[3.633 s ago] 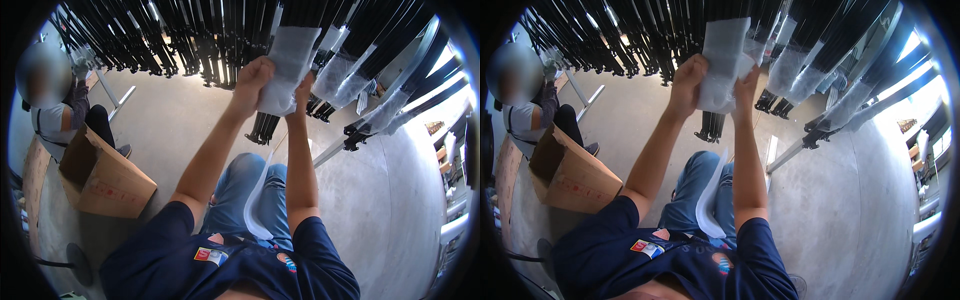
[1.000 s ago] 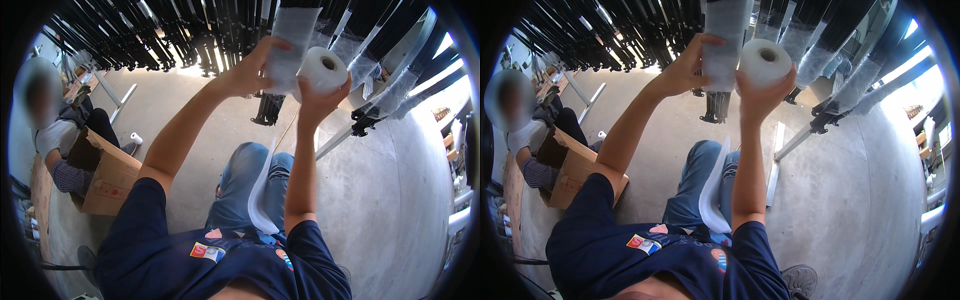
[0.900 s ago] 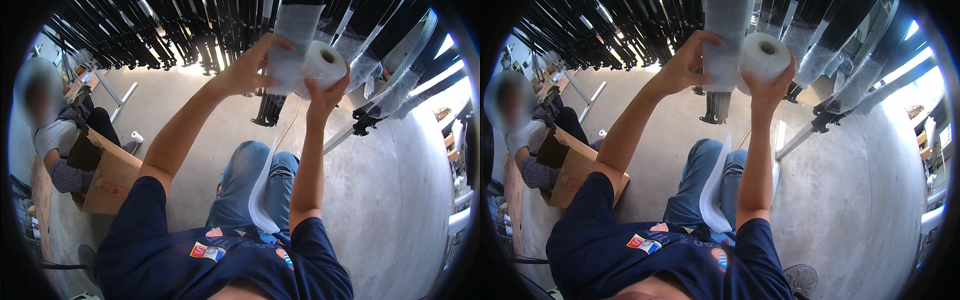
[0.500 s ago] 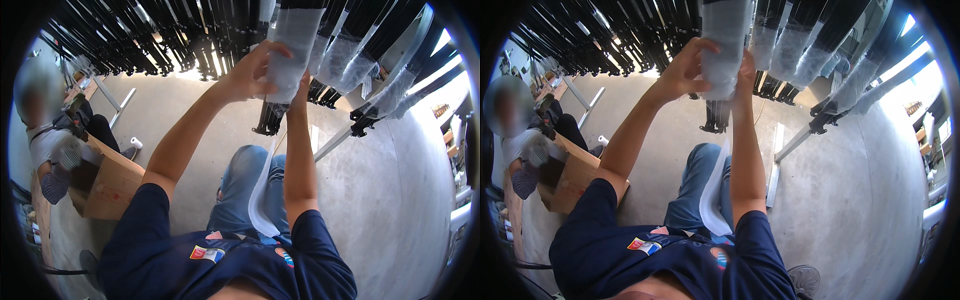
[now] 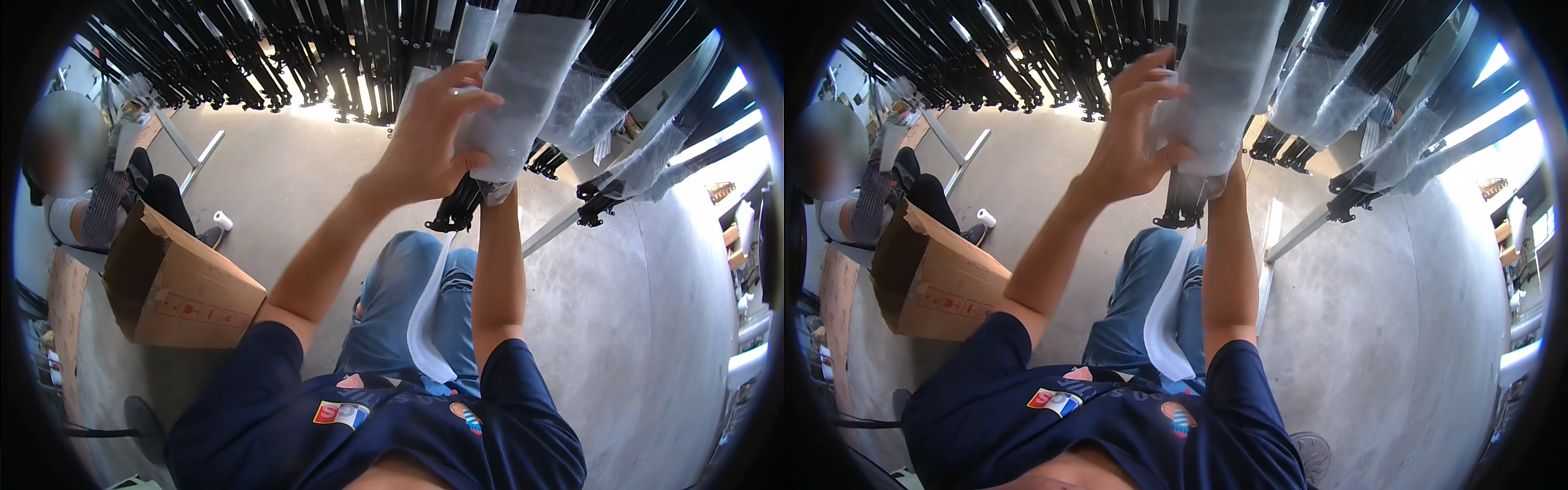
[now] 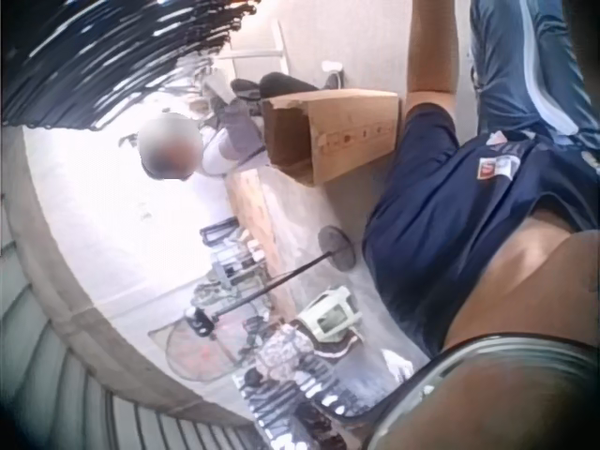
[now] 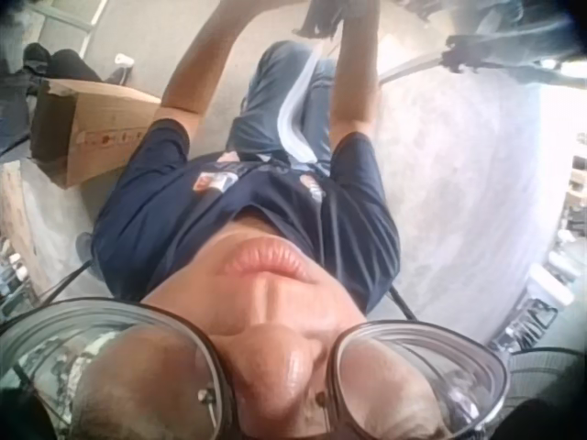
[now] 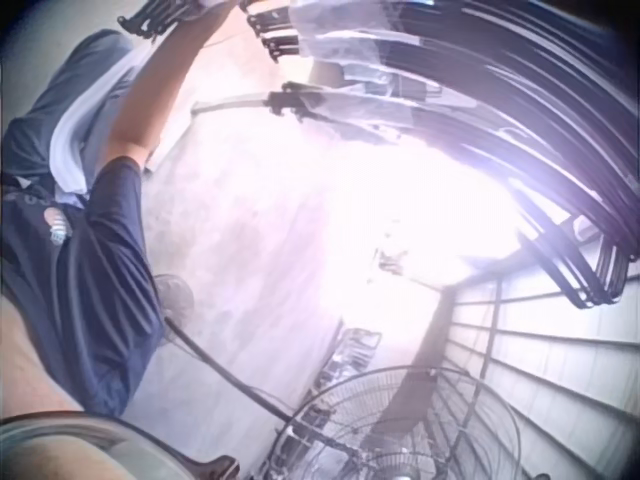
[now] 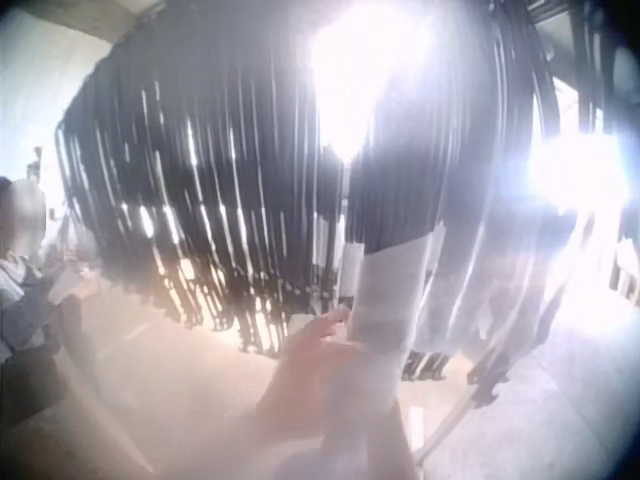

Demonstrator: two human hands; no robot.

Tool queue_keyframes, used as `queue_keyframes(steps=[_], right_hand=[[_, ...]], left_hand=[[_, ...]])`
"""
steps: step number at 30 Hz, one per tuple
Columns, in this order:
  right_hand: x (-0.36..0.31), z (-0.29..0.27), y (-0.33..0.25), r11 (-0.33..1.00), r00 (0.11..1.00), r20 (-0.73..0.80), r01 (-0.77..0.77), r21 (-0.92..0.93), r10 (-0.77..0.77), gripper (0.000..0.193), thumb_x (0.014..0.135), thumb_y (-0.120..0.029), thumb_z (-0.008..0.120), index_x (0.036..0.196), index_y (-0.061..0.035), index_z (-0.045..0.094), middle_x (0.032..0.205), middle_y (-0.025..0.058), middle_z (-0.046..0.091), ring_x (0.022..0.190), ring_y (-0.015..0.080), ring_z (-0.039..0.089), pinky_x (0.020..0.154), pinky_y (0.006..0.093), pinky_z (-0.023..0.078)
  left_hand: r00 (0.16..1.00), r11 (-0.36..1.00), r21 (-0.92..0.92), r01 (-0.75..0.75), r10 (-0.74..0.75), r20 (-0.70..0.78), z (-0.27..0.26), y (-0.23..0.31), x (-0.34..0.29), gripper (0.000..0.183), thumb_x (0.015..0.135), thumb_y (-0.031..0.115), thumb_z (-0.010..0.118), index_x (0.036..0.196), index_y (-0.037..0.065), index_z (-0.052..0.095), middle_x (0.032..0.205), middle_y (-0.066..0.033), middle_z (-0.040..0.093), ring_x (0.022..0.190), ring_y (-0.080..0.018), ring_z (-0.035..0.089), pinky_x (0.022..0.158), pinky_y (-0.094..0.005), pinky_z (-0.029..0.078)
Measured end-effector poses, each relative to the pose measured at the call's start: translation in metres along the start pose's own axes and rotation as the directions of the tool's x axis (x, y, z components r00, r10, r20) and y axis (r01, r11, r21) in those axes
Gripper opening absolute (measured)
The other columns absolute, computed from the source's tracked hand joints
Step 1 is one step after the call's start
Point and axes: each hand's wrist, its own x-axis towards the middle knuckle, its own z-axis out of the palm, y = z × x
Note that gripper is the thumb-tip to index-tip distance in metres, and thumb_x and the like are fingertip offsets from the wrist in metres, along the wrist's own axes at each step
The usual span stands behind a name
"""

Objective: The person wraps the ends of black metal rods suspended from a rack using a roll of plastic film. The person pulls plastic sheets from their lap, positions them around the bottom of the rods, and then uses a roll of plastic film to secure the wrapping in place.

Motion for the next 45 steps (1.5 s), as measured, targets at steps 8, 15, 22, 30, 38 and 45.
queue_keyframes(steps=[8,15,22,30,38,45], right_hand=[[0.000,0.016,-0.001,0.731,0.981,0.180,0.075,-0.678,0.066,0.054,0.081,-0.037,0.048,0.117,0.0037,0.042,0.112,0.0163,0.049,0.096,0.0228,0.053,0.081,0.0302,0.046],[-0.026,0.003,-0.010,0.811,0.942,-0.308,-0.073,-0.580,-0.136,0.047,0.083,-0.031,0.048,0.112,0.0059,0.045,0.105,0.0154,0.053,0.093,0.0195,0.054,0.078,0.0284,0.046],[-0.074,0.054,-0.018,0.332,0.897,-0.043,0.118,-0.936,-0.440,0.051,0.059,-0.006,0.068,0.104,-0.0033,0.045,0.087,0.0071,0.054,0.082,0.0132,0.053,0.074,0.0247,0.042],[-0.072,0.030,-0.046,0.508,0.996,0.003,0.050,-0.860,-0.092,0.069,0.058,-0.004,0.069,0.119,-0.0051,0.035,0.100,0.0072,0.052,0.093,0.0172,0.052,0.079,0.0277,0.042],[-0.056,0.048,-0.031,0.349,0.944,-0.149,-0.039,-0.936,-0.293,0.044,0.059,-0.011,0.071,0.097,-0.0009,0.050,0.087,0.0067,0.057,0.078,0.0133,0.054,0.069,0.0248,0.043],[-0.056,0.052,-0.026,0.281,0.893,-0.130,-0.004,-0.960,-0.431,0.037,0.060,-0.009,0.071,0.091,-0.0002,0.052,0.081,0.0067,0.057,0.074,0.0124,0.054,0.068,0.0246,0.043]], left_hand=[[0.781,0.795,-0.141,0.590,-0.606,-0.149,-0.001,0.010,-0.019,0.121,0.036,0.047,0.079,0.130,0.002,0.018,0.124,-0.0257,0.029,0.109,-0.0384,0.040,0.088,-0.0412,0.038],[0.755,0.755,0.026,0.655,-0.656,0.001,-0.013,0.004,-0.009,0.097,0.038,0.043,0.081,0.119,0.005,0.041,0.110,-0.0207,0.044,0.102,-0.0334,0.048,0.082,-0.0394,0.043],[0.746,0.736,-0.124,0.665,-0.662,0.075,0.009,0.004,-0.011,0.089,0.040,0.044,0.080,0.113,0.005,0.047,0.103,-0.0197,0.050,0.094,-0.0315,0.054,0.078,-0.0367,0.046],[0.803,0.801,-0.069,0.595,-0.595,0.022,0.008,0.008,-0.009,0.081,0.041,0.046,0.079,0.104,0.003,0.053,0.092,-0.0196,0.058,0.088,-0.0293,0.058,0.077,-0.0351,0.046],[0.746,0.741,-0.093,0.665,-0.665,0.034,0.007,0.004,-0.014,0.078,0.044,0.043,0.080,0.104,0.003,0.053,0.096,-0.0178,0.057,0.087,-0.0274,0.058,0.075,-0.0360,0.047],[0.548,0.388,-0.526,0.757,-0.815,0.187,-0.025,0.008,-0.042,0.077,0.049,0.032,0.079,0.113,0.003,0.048,0.091,-0.0146,0.059,0.085,-0.0232,0.058,0.072,-0.0318,0.047]])
